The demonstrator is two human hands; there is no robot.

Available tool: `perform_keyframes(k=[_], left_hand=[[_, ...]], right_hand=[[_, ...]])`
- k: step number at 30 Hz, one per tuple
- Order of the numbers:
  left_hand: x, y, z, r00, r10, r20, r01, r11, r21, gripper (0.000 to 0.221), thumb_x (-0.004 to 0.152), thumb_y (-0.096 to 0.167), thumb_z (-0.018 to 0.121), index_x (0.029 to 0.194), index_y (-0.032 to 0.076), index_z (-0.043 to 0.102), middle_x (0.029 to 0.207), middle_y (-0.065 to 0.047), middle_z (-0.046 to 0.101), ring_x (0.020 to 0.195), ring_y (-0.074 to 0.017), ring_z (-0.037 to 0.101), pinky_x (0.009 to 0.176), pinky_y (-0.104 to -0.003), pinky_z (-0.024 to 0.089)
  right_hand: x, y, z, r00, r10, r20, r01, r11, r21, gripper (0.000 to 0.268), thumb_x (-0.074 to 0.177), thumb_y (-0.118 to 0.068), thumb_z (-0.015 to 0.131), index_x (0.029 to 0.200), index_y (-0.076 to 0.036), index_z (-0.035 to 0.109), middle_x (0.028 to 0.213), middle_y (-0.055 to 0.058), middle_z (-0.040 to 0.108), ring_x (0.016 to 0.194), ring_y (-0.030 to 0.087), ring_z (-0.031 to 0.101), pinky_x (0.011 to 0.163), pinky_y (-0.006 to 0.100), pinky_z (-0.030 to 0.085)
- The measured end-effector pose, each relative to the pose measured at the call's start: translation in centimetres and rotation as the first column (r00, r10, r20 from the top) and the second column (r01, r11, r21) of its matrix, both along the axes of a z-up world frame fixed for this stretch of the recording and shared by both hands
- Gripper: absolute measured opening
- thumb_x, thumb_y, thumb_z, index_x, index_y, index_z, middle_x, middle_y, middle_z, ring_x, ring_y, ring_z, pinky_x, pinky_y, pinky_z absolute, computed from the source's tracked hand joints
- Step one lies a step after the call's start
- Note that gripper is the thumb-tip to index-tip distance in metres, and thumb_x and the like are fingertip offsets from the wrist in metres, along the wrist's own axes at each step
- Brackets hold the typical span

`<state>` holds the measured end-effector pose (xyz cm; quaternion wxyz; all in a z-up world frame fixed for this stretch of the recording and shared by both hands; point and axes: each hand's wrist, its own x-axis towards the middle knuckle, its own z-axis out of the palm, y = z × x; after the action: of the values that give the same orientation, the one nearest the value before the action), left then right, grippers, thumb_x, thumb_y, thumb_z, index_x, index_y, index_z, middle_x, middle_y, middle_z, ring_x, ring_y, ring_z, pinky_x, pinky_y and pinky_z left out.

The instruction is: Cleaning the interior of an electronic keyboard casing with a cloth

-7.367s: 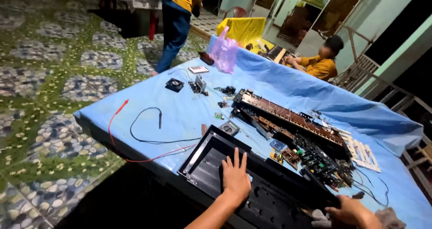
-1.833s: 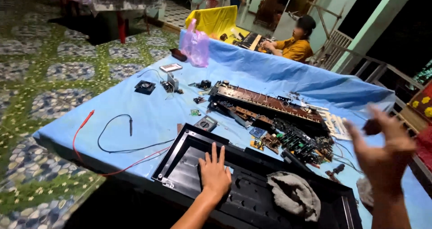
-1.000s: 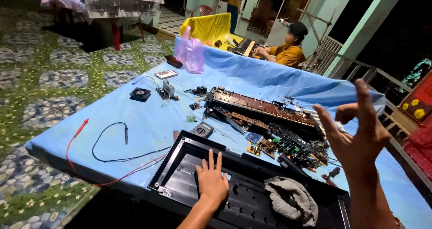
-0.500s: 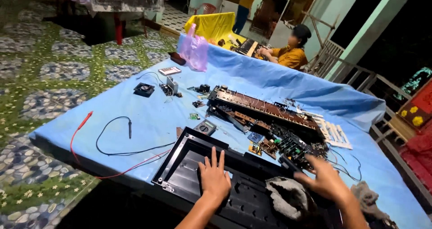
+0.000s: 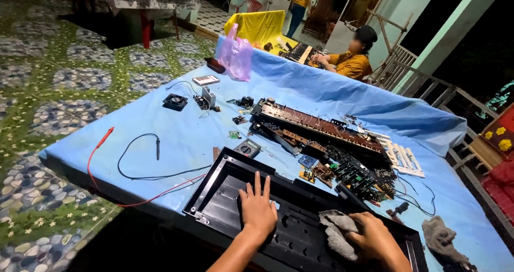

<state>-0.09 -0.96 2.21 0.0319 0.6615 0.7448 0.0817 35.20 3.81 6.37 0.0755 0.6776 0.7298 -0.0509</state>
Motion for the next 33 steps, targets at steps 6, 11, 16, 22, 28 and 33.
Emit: perform_keyframes(k=[6, 11, 16, 22, 28, 33], left_hand=[[0.1, 0.4, -0.8, 1.000, -0.001, 0.015, 0.000, 0.999, 0.044, 0.081, 0.103, 0.049, 0.043, 0.167, 0.022, 0.003, 0.172, -0.017, -0.003, 0.146, -0.0452, 0.029, 0.114, -0.061, 0.025], [-0.1, -0.3, 0.6, 1.000, -0.012, 0.026, 0.013, 1.000, -0.021, 0.079, 0.105, 0.049, 0.038, 0.167, 0.022, -0.003, 0.173, -0.016, -0.007, 0.150, -0.0443, 0.025, 0.116, -0.060, 0.023], [-0.1, -0.1, 0.4, 1.000, -0.007, 0.009, 0.007, 1.000, -0.029, 0.080, 0.106, 0.050, 0.039, 0.167, 0.021, -0.004, 0.173, -0.016, -0.007, 0.150, -0.0457, 0.025, 0.117, -0.060, 0.023], [0.1, 0.2, -0.4, 1.000, -0.001, 0.009, 0.001, 1.000, 0.018, 0.080, 0.104, 0.049, 0.041, 0.167, 0.023, -0.001, 0.173, -0.016, -0.005, 0.149, -0.0444, 0.027, 0.116, -0.060, 0.024], [-0.1, 0.1, 0.1, 1.000, -0.003, 0.031, 0.003, 1.000, -0.016, 0.081, 0.104, 0.048, 0.042, 0.167, 0.022, -0.001, 0.173, -0.016, -0.007, 0.149, -0.0443, 0.027, 0.115, -0.061, 0.022], [0.1, 0.2, -0.4, 1.000, 0.006, 0.016, -0.007, 0.999, 0.034, 0.081, 0.102, 0.048, 0.043, 0.167, 0.023, 0.003, 0.173, -0.015, -0.003, 0.148, -0.0435, 0.029, 0.114, -0.060, 0.024]], right_hand=[[-0.6, -0.4, 1.5, 0.977, 0.080, -0.198, -0.022, 0.960, 0.280, 0.046, 0.074, -0.011, 0.064, 0.114, -0.027, 0.080, 0.117, -0.005, 0.081, 0.111, 0.018, 0.075, 0.100, 0.033, 0.055], [-3.0, -1.8, 2.9, 0.954, 0.046, -0.297, 0.025, 0.972, 0.232, 0.049, 0.081, -0.015, 0.066, 0.128, -0.021, 0.073, 0.131, 0.000, 0.075, 0.124, 0.022, 0.069, 0.108, 0.040, 0.053], [-2.1, -0.2, 1.4, 0.965, 0.057, -0.256, 0.032, 0.943, 0.332, 0.049, 0.072, -0.013, 0.063, 0.117, -0.022, 0.079, 0.118, -0.002, 0.082, 0.115, 0.022, 0.075, 0.100, 0.036, 0.055], [-4.1, 2.0, 3.8, 0.950, -0.039, -0.310, 0.233, 0.752, 0.617, 0.057, 0.074, -0.017, 0.062, 0.130, -0.020, 0.073, 0.114, 0.016, 0.078, 0.098, 0.038, 0.074, 0.093, 0.049, 0.057], [-8.7, 4.2, 1.6, 0.901, 0.135, -0.412, -0.026, 0.965, 0.259, 0.041, 0.089, -0.021, 0.070, 0.131, -0.019, 0.072, 0.123, 0.006, 0.079, 0.103, 0.021, 0.076, 0.093, 0.032, 0.056], [-10.3, 3.8, 1.4, 0.894, 0.239, -0.379, -0.114, 0.939, 0.324, 0.037, 0.094, -0.040, 0.062, 0.122, -0.019, 0.072, 0.123, 0.006, 0.077, 0.113, 0.030, 0.071, 0.094, 0.039, 0.052]])
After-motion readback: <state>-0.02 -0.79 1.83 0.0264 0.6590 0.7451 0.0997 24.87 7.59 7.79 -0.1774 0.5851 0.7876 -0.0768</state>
